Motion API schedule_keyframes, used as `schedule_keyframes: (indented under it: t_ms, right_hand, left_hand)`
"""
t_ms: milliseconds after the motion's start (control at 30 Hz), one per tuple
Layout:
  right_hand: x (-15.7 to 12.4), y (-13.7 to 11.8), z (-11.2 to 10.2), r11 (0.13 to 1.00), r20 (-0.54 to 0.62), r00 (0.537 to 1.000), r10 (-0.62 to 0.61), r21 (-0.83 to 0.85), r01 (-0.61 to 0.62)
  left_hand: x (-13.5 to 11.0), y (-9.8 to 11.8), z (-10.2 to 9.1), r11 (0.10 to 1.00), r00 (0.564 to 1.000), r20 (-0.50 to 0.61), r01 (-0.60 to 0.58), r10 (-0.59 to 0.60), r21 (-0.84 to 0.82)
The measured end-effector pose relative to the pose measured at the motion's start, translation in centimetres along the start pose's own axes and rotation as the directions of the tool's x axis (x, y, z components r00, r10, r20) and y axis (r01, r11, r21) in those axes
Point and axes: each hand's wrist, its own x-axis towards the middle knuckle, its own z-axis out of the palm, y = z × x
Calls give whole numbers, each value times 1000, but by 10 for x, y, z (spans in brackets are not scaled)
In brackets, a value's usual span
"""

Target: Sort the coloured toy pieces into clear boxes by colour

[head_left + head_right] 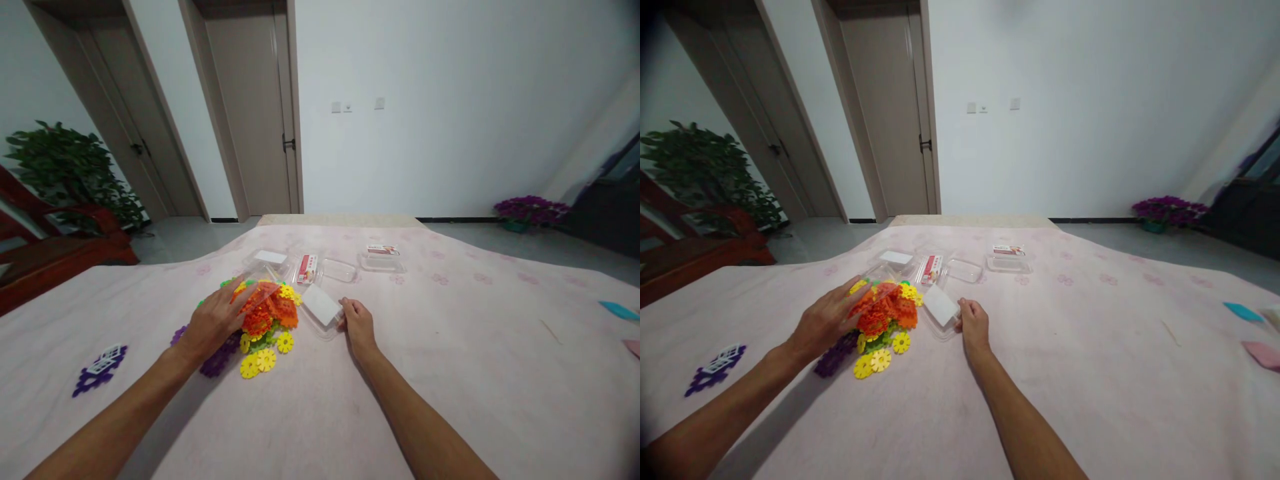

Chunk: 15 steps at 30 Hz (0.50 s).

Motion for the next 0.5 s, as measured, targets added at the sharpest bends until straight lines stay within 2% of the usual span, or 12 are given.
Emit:
schedule_keyframes:
  t_ms: [100,200,267,300,333,367,400,433,467,500]
  right_hand:
    - [2,0,-1,996,1,999,35,85,-35]
    - [1,0,-2,995,9,999,42,94,-43]
    - [-1,0,-2,998,7,1000,7,62,-8]
    - [-1,0,-3,999,2,1000,-27,31,27]
    - [-2,-2,-3,997,-4,997,-74,-9,74]
    - [-2,-4,-4,990,-6,992,-129,-60,128]
    - [-2,-9,-6,975,-3,982,-191,-118,189]
    - [-1,-15,-7,951,9,966,-259,-171,256]
    - [0,-23,-8,918,26,941,-336,-214,334]
    - [1,-33,-9,874,52,905,-422,-240,422]
  left_hand:
    - [4,-15,-6,1000,999,-32,-9,8,-17]
    - [11,-20,-19,999,994,-102,37,-37,-6]
    - [16,-16,-28,991,975,-182,124,-129,-39]
    - [20,-13,-33,976,949,-234,196,-213,-91]
    - [24,-9,-38,942,904,-280,281,-324,-181]
    - [29,-5,-42,876,835,-303,369,-459,-311]
    - [34,-2,-47,764,749,-276,441,-603,-471]
    - [39,1,-51,606,665,-183,486,-724,-630]
    - [43,3,-55,416,608,-28,508,-793,-754]
    - [47,4,-58,223,582,154,524,-798,-822]
